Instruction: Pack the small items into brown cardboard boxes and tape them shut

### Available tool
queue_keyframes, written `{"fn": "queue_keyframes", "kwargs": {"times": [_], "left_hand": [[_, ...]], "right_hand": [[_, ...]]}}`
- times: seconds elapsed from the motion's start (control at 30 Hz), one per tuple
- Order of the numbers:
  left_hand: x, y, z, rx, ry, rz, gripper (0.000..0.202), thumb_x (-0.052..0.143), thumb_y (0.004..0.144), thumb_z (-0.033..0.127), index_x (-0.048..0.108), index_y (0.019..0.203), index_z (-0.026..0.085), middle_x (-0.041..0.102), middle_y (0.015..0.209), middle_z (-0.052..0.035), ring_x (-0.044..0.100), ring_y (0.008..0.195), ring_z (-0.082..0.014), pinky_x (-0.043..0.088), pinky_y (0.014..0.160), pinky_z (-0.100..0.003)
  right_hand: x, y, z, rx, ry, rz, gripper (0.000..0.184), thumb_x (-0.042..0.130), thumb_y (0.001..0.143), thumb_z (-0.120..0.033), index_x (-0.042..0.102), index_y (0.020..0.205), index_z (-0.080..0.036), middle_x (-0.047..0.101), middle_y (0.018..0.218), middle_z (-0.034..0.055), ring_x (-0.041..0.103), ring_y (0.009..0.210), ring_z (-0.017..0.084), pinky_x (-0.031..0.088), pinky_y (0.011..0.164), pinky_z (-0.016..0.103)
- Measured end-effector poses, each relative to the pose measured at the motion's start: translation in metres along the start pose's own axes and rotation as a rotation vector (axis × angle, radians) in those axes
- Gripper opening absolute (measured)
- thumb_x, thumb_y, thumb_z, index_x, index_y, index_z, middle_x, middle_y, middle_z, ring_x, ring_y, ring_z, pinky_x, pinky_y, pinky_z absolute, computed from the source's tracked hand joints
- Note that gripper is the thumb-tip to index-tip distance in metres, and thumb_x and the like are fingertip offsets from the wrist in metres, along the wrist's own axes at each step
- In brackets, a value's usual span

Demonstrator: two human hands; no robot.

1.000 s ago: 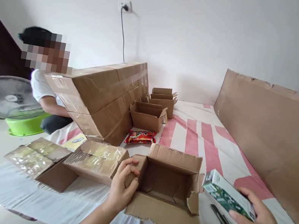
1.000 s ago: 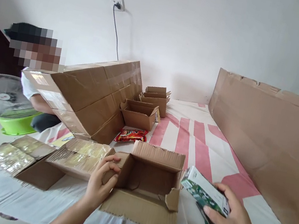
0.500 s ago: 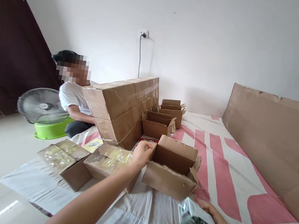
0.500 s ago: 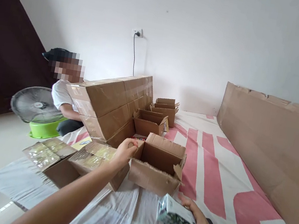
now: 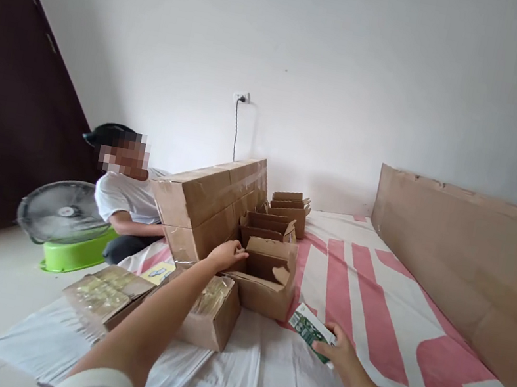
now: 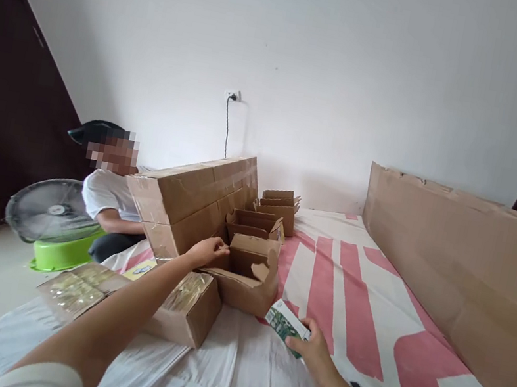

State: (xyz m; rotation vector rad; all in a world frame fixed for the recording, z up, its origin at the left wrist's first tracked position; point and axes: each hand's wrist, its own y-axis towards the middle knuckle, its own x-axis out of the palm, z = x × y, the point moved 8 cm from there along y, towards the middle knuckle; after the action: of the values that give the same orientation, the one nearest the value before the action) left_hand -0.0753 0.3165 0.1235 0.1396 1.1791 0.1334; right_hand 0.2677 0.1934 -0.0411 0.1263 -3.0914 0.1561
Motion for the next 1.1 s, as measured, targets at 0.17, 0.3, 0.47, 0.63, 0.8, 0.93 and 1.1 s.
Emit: {"fn": "queue_keyframes", "kwargs": {"times": [0.17, 0.3, 0.47, 0.63, 0.8, 0.93, 1.1], "left_hand": [[-0.005, -0.028, 0.077, 0.171, -0.144, 0.078, 0.029, 0.057, 0.084, 0.034, 0.059, 0.107, 0.017, 0.059, 0.118, -0.0139, 0.052, 0.117, -0.0276, 0.043, 0.095, -0.038], [0.036, -0.075, 0.172, 0.458, -0.360, -0.128, 0.060, 0.077, 0.067, 0.039, 0.057, 0.121, 0.022, 0.065, 0.108, -0.0062, 0.064, 0.091, -0.0196, 0.052, 0.077, -0.029], [0.045, -0.075, 0.227, 0.526, -0.998, -0.141, 0.057, 0.072, 0.073, 0.025, 0.052, 0.125, 0.020, 0.061, 0.114, -0.0091, 0.062, 0.092, -0.0177, 0.052, 0.078, -0.028], [0.053, -0.042, 0.222, 0.403, -1.080, -0.074, 0.055, 0.072, 0.073, 0.019, 0.052, 0.123, 0.020, 0.062, 0.112, -0.0083, 0.062, 0.090, -0.0169, 0.052, 0.076, -0.028], [0.057, -0.039, 0.213, 0.374, -1.054, -0.029, 0.054, 0.069, 0.072, 0.013, 0.052, 0.124, 0.020, 0.063, 0.112, -0.0078, 0.062, 0.094, -0.0179, 0.052, 0.083, -0.031], [0.054, -0.073, 0.196, 0.377, -1.003, 0.074, 0.058, 0.068, 0.070, 0.010, 0.053, 0.124, 0.022, 0.057, 0.122, -0.0080, 0.056, 0.112, -0.0223, 0.044, 0.100, -0.038], [0.102, -0.162, 0.149, 0.387, -0.954, 0.130, 0.065, 0.060, 0.066, 0.003, 0.049, 0.126, 0.025, 0.053, 0.128, -0.0086, 0.050, 0.121, -0.0248, 0.042, 0.103, -0.039]], "right_hand": [[-0.032, -0.019, -0.030, -0.135, -0.163, 0.028, 0.044, 0.068, 0.054, -0.021, 0.057, 0.097, -0.021, 0.065, 0.091, 0.0024, 0.060, 0.084, 0.023, 0.047, 0.072, 0.033], [-0.043, -0.027, -0.108, -0.314, -0.157, 0.105, 0.047, 0.069, 0.065, -0.028, 0.052, 0.108, -0.023, 0.063, 0.095, 0.0022, 0.060, 0.086, 0.021, 0.048, 0.074, 0.033], [-0.060, -0.009, -0.186, -0.540, -0.082, 0.253, 0.060, 0.077, 0.064, -0.038, 0.048, 0.114, -0.024, 0.061, 0.112, 0.0056, 0.059, 0.101, 0.023, 0.048, 0.087, 0.036], [-0.061, 0.023, -0.197, -0.582, -0.091, 0.230, 0.056, 0.077, 0.063, -0.037, 0.051, 0.111, -0.021, 0.061, 0.116, 0.0073, 0.057, 0.107, 0.023, 0.045, 0.093, 0.038], [-0.053, 0.028, -0.194, -0.584, -0.090, 0.215, 0.052, 0.074, 0.066, -0.037, 0.053, 0.111, -0.021, 0.062, 0.113, 0.0063, 0.057, 0.106, 0.023, 0.044, 0.093, 0.038], [-0.043, 0.013, -0.174, -0.534, -0.123, 0.170, 0.053, 0.073, 0.067, -0.037, 0.051, 0.113, -0.023, 0.062, 0.110, 0.0046, 0.059, 0.099, 0.022, 0.047, 0.086, 0.036], [-0.022, -0.013, -0.081, -0.402, -0.313, -0.004, 0.054, 0.078, 0.058, -0.026, 0.051, 0.104, -0.024, 0.064, 0.102, 0.0040, 0.061, 0.099, 0.025, 0.048, 0.085, 0.036]]}}
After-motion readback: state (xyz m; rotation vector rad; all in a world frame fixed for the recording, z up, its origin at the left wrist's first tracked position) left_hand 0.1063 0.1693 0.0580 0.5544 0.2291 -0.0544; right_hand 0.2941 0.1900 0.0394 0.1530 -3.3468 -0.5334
